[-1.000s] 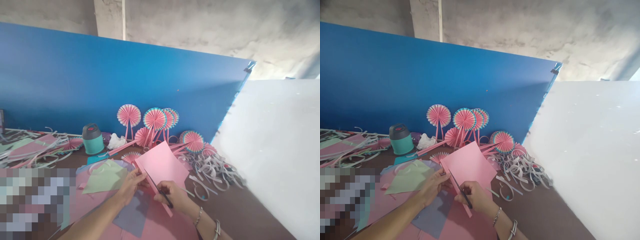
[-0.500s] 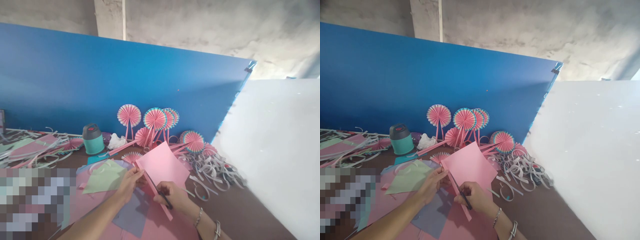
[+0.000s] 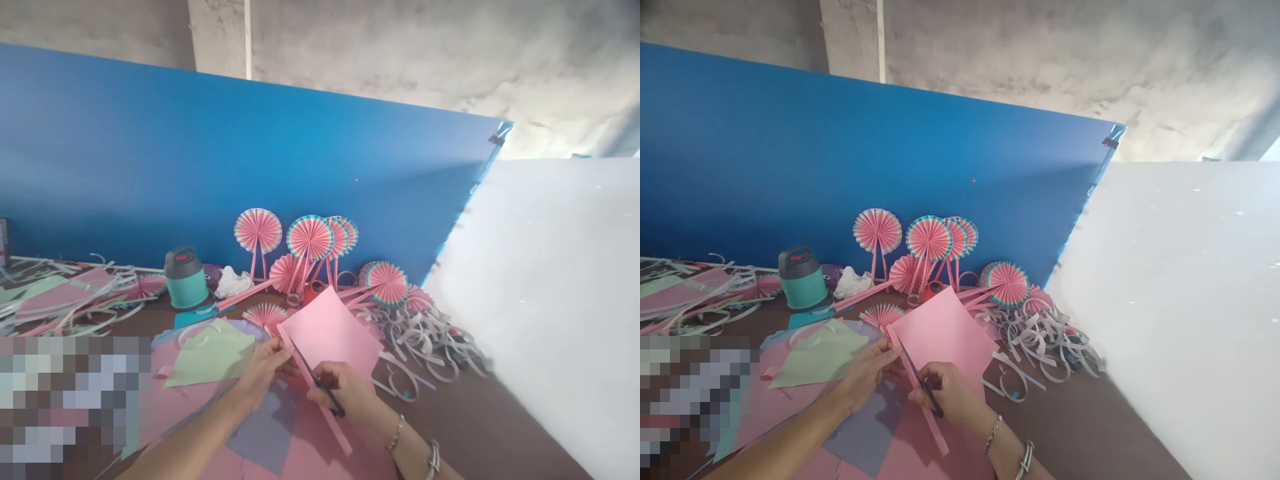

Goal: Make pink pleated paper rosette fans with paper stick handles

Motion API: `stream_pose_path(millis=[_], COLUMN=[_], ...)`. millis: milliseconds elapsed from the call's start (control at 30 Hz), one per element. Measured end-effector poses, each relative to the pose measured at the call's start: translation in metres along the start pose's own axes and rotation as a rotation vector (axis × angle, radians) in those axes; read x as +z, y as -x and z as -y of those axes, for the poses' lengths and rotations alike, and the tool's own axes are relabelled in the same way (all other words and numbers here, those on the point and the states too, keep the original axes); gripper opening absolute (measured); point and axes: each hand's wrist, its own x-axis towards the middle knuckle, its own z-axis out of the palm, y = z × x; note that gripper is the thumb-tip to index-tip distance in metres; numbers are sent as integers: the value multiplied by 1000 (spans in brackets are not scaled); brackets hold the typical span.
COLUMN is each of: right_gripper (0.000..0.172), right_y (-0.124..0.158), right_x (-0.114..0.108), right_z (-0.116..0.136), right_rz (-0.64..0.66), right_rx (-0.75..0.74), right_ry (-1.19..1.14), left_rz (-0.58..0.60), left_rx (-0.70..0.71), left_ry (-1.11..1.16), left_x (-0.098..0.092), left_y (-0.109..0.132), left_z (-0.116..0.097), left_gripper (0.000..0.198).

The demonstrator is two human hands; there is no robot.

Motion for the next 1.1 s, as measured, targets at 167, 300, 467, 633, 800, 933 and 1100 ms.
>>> stream_pose_path(millis=[167,300,467,633,800,933,1100], right_gripper=[39,39,37,36,28,28,35], right_y=[-1,-2,-3,-2,-3,-3,0], right_x=[-1,-1,-1,0,3,4,5], right_z=[0,-6,-9,-7,-9,-7,4], right_rz=[-4,-9,-12,-18,-41,-50,-34], right_rx=[-6,16,14,44,18,10,29], right_ry=[12,-8,8,8,28,21,-18], left_rz=[-17,-48,-73,-89,-68,-59,-61], left_rx=[-21,12,68,56,39,18,16], left_ry=[-2,29,48,50,41,29,34], left_x=[0,-1,-4,-5,-3,-2,-1], left_y=[-1,-2,-3,-4,-3,-2,-2], left_z=[0,-2,-4,-4,-1,1,0], left_gripper=[31,31,30,32,35,36,36])
